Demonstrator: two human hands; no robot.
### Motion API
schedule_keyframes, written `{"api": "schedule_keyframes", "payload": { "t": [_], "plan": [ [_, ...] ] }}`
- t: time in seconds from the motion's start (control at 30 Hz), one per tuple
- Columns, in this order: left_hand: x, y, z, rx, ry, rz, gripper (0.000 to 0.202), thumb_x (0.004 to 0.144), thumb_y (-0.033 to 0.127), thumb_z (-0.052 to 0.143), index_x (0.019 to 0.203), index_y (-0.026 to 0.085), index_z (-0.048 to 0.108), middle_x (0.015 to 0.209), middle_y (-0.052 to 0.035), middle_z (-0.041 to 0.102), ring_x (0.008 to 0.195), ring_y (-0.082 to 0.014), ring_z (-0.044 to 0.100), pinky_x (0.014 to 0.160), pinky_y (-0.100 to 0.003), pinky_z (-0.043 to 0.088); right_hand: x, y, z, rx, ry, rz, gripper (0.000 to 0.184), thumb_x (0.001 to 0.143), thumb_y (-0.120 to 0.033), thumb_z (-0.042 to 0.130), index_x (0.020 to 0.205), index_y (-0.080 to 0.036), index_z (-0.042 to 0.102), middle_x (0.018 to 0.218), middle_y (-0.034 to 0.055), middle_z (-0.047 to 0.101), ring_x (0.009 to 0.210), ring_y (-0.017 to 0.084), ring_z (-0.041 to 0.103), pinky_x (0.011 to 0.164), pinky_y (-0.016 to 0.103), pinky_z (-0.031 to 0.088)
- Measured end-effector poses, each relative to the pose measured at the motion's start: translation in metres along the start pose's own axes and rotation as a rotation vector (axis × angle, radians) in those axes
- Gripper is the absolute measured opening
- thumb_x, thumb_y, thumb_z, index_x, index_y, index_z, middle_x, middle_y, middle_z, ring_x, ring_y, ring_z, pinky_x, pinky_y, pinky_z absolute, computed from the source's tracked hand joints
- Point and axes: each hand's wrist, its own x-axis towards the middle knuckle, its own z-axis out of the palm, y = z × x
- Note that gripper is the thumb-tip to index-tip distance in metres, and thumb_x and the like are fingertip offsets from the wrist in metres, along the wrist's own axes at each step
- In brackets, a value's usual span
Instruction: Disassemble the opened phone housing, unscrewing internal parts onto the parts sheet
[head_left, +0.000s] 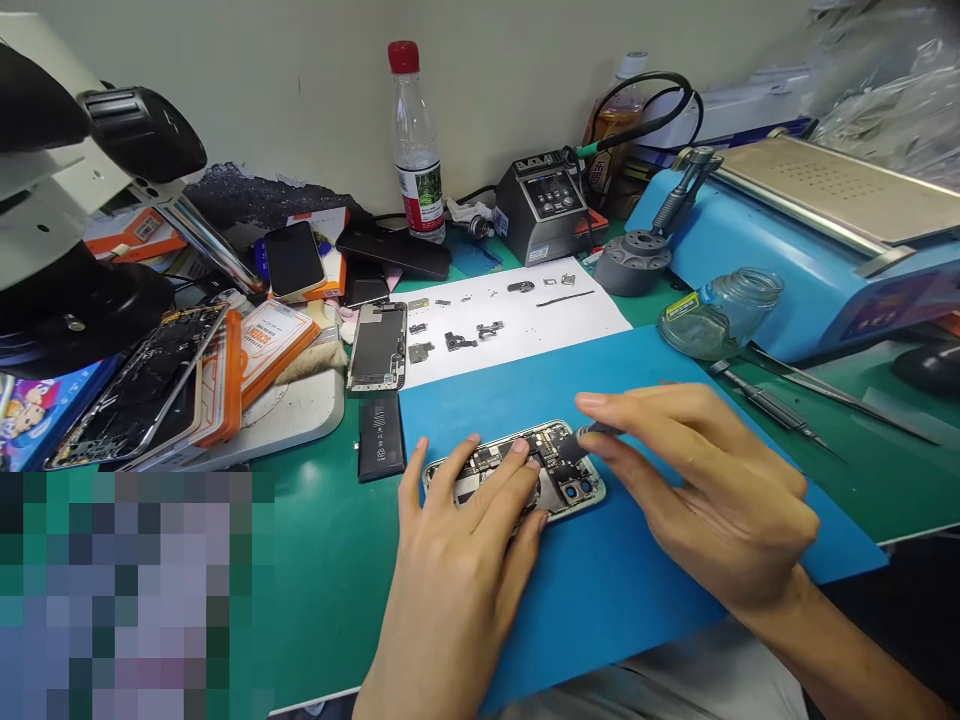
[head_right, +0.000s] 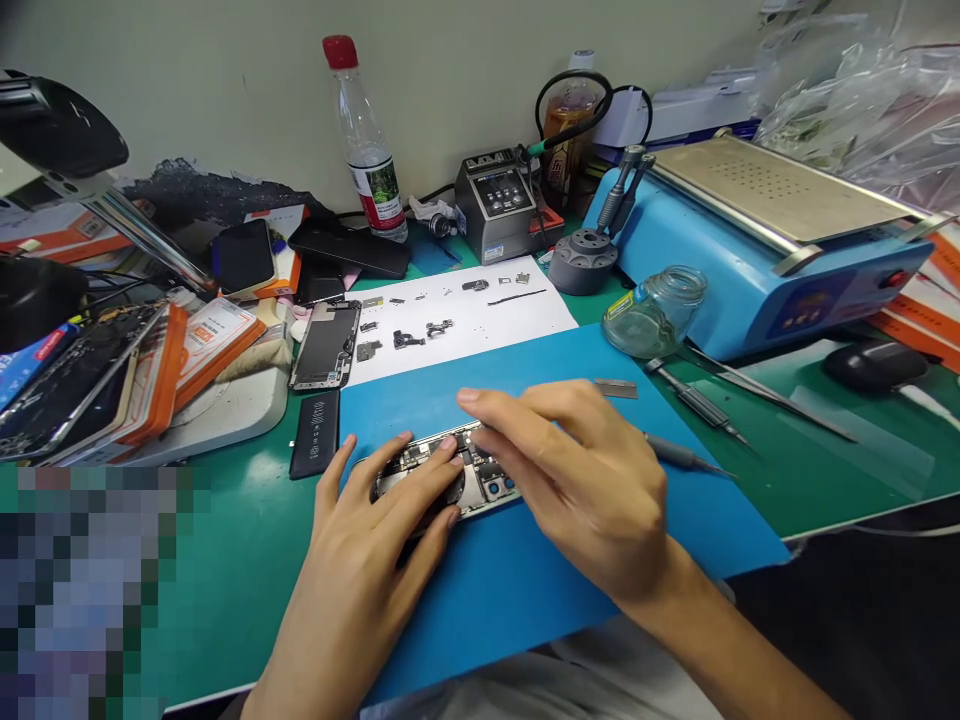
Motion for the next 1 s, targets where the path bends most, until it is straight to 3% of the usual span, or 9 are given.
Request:
{"api": "schedule_keyframes", "payload": {
  "t": [0.23,0.43,0.7,0.8,1.0],
  "plan": [
    [-0.0016,0.0009,-0.0004,0.070,-0.023,0.070,0.038,0.116,0.027,0.056,0.152,0.036,0.065,0.161,0.0119,0.066,0.145,-0.0333,0.062,0.134,-0.065,0.025,0.0024,0.0027,0.0006,0.073,-0.034,0.005,0.072,0.096,0.001,0.073,0.157,-0.037,0.064,0.132,0.0029,0.078,0.112,0.023,0.077,0.096,0.040,0.066],
    [-0.0030,0.0005,-0.0017,0.128,-0.074,0.121,0.038,0.116,0.026,0.055,0.148,0.039,0.071,0.164,0.0059,0.064,0.149,-0.0415,0.060,0.127,-0.081,0.035,0.0042,0.0029,-0.0009,0.081,-0.009,0.037,0.067,0.098,-0.001,0.073,0.151,-0.041,0.068,0.127,0.0013,0.080,0.109,0.023,0.078,0.092,0.041,0.065],
    [-0.0036,-0.0035,-0.0002,0.142,-0.095,0.187,0.042,0.115,0.028,0.058,0.154,0.039,0.067,0.167,-0.0033,0.062,0.156,-0.0439,0.055,0.124,-0.086,0.041,0.0039,0.0037,-0.0010,0.123,-0.044,-0.031,0.059,0.096,0.007,0.069,0.146,-0.025,0.069,0.129,0.0057,0.079,0.116,0.020,0.075,0.097,0.038,0.061],
    [-0.0046,-0.0021,0.0003,0.129,-0.084,0.181,0.040,0.116,0.029,0.057,0.153,0.039,0.068,0.165,-0.0039,0.064,0.158,-0.0436,0.053,0.125,-0.088,0.037,0.0058,0.0035,-0.0013,0.068,-0.018,-0.057,0.054,0.097,0.007,0.070,0.142,-0.021,0.070,0.118,0.0047,0.081,0.106,0.018,0.074,0.096,0.036,0.059],
    [-0.0059,-0.0046,0.0010,0.127,-0.082,0.192,0.043,0.116,0.027,0.056,0.156,0.041,0.065,0.167,-0.0032,0.061,0.160,-0.0423,0.051,0.122,-0.090,0.038,0.0069,0.0053,0.0010,0.069,-0.006,0.005,0.058,0.098,0.003,0.072,0.145,-0.031,0.070,0.114,0.0023,0.079,0.101,0.018,0.072,0.090,0.034,0.060]
  ]
}}
